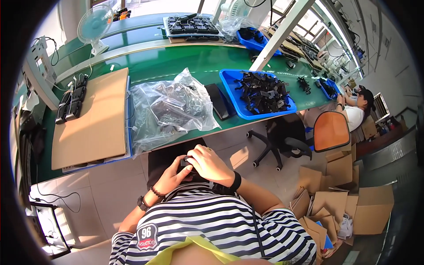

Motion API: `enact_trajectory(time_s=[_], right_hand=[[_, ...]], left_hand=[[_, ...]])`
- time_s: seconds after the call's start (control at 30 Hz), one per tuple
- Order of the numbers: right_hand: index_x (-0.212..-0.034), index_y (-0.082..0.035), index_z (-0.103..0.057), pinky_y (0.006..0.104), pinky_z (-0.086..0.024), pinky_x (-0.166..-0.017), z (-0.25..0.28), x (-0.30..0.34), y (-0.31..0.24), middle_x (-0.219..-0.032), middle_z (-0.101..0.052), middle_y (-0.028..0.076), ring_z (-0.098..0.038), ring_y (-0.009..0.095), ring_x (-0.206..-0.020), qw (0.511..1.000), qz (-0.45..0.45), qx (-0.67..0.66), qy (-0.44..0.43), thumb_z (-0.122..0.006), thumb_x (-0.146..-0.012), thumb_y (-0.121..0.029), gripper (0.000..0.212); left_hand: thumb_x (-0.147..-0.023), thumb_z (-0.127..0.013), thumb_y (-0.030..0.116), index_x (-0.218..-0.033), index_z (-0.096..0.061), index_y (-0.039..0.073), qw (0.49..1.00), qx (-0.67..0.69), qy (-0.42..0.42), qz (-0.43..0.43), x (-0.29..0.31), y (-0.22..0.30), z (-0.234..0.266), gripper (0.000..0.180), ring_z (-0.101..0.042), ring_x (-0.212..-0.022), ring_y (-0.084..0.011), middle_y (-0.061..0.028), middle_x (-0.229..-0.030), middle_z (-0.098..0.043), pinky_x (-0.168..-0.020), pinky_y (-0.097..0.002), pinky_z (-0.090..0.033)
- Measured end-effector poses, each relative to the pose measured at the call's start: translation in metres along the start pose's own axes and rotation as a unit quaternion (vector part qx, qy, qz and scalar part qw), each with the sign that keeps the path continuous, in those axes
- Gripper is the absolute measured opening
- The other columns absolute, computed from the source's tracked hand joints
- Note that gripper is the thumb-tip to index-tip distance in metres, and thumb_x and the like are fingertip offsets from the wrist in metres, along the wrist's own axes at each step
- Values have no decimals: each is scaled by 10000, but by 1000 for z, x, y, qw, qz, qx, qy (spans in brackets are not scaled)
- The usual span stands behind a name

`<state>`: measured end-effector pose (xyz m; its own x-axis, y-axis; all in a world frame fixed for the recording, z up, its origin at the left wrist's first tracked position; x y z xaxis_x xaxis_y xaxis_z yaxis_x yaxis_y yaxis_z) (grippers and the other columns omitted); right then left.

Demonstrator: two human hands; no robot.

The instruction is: The person picks up a black plastic component, inserts a small white wire into it, and attaches a black plastic bracket from a blue tray. They then place the assembled unit onto a cardboard sheet and begin the process again with a new component.

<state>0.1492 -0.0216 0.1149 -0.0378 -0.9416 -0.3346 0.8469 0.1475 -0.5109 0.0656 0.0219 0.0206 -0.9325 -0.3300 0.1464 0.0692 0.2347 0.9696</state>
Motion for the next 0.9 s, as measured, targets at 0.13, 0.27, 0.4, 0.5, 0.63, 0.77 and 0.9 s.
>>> enact_trajectory(time_s=[0.13, 0.27, 0.4, 0.5, 0.63, 0.77, 0.9], right_hand=[[-1058, -26, -586, 432, -495, -801, 17, 3, 2, -966, -582, 143, -611, 341, -899, 1000, -7, -9, 12, -626, -965, -175, 180], [-1062, -21, -589, 425, -494, -812, 25, 8, 1, -989, -581, 142, -609, 339, -908, 999, -17, -41, 29, -623, -965, -172, 183], [-1077, -15, -586, 427, -495, -817, 17, 10, 0, -1008, -572, 148, -607, 343, -913, 999, -10, -33, 23, -627, -961, -173, 200], [-1091, -12, -580, 428, -496, -818, 17, 10, 4, -1011, -563, 154, -607, 347, -914, 999, -5, -51, 12, -629, -957, -171, 213], [-1116, -10, -568, 430, -499, -818, 14, 7, 5, -1005, -552, 161, -608, 349, -919, 996, -11, -83, -14, -632, -951, -163, 234], [-1129, -7, -559, 435, -502, -809, 2, 5, 9, -1006, -553, 165, -613, 350, -929, 998, -32, -52, -31, -631, -947, -156, 246], [-1122, -12, -557, 441, -506, -795, 7, 4, 17, -1019, -559, 164, -617, 353, -930, 997, -34, -69, -23, -632, -944, -154, 240]], left_hand=[[-1067, -547, 231, -1461, -383, 45, 998, 60, -29, -7, -8, 0, -4, 465, -601, -1173, -195, -94, -1253, -567, -960, -370, -583], [-1071, -536, 236, -1460, -388, 50, 991, 111, -72, 7, -6, 8, -13, 456, -584, -1215, -219, -103, -1291, -558, -1015, -415, -551], [-1074, -525, 251, -1469, -384, 50, 990, 113, -71, 39, -3, 12, -15, 465, -566, -1243, -234, -114, -1339, -546, -1056, -441, -517], [-1077, -517, 274, -1484, -374, 46, 986, 141, -47, 74, 0, 10, -12, 488, -553, -1262, -234, -118, -1370, -533, -1058, -449, -511], [-1077, -515, 281, -1498, -364, 47, 992, 112, -17, 55, 3, 10, -2, 505, -551, -1266, -232, -119, -1372, -532, -1060, -450, -508], [-1076, -519, 288, -1503, -361, 47, 993, 104, -18, 60, 2, 6, 0, 515, -552, -1263, -231, -118, -1377, -527, -1065, -451, -504], [-1074, -525, 301, -1504, -359, 45, 992, 105, -24, 62, -3, 3, 1, 528, -549, -1267, -227, -117, -1381, -520, -1068, -453, -501]])
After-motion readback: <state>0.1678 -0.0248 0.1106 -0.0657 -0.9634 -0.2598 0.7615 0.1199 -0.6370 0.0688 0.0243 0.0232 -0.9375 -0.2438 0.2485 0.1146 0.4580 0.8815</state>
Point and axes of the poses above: each hand's wrist, its own x-axis away from the middle knuckle, its own z-axis out of the back of the hand, y = z × x, the point moved 10 cm from there along -x, towards the middle knuckle
